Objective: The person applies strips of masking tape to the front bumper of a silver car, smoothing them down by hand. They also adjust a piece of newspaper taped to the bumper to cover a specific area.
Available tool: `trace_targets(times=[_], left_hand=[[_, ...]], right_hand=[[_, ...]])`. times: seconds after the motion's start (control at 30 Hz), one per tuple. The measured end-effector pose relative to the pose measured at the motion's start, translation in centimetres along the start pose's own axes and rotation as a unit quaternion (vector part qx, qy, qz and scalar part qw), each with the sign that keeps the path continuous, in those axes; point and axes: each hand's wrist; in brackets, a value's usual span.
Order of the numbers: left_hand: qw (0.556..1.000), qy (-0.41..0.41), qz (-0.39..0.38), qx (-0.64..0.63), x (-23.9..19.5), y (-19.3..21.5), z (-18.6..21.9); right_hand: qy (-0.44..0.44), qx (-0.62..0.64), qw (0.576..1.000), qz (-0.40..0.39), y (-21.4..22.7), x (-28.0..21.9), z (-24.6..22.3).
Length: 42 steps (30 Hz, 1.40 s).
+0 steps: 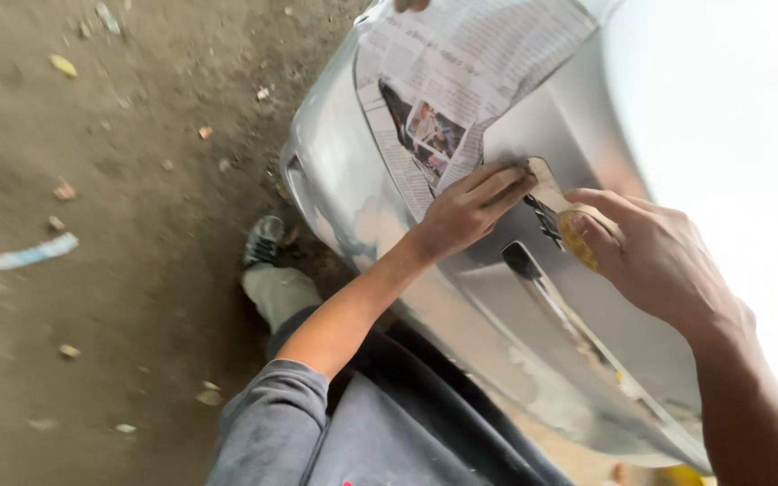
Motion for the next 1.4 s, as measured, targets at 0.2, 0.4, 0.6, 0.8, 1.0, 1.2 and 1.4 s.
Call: trace_targets(times=[0.2, 0.4, 0.6, 0.8, 1.0, 1.2, 1.4], left_hand=[[0.983, -0.143, -0.027, 0.109, 0.9, 0.8, -2.2], [0.968, -0.202, -0.036, 0.145, 2.3, 1.8, -2.3], [0.96, -0.238, -0.023, 0.144, 3.3, 2.2, -2.6], [0.966, -0.234, -0.068, 0.089, 3.8, 2.8, -3.0], [0.954, -0.269, -0.106, 0.079, 4.1, 3.0, -3.6], [0.95, -0.283, -0.115, 0.061, 3.7, 2.2, -4.1], [0.919, -0.356, -0.165, 0.047, 3.1, 1.7, -4.9]], right_hand=[[-0.031, -0.006, 0.996, 0.089, -4.1, -2.9, 1.2], [-0.088, 0.005, 0.993, 0.082, -8.6, -3.5, 0.1], [-0.127, -0.026, 0.99, 0.055, -9.1, -3.4, 0.0], [-0.167, -0.029, 0.985, 0.025, -9.0, -3.0, -0.2], [-0.197, -0.048, 0.979, 0.011, -8.9, -2.7, -1.0], [-0.229, -0.045, 0.972, 0.035, -9.6, -2.4, -1.7], [-0.237, -0.053, 0.964, 0.109, -11.9, -2.3, -2.0]])
Point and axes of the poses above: each hand's wrist, its own x-axis towards the middle knuckle, its own y-axis out of the back of the hand, z = x × y, and after that the axes turned 10 degrees about x, right-handed
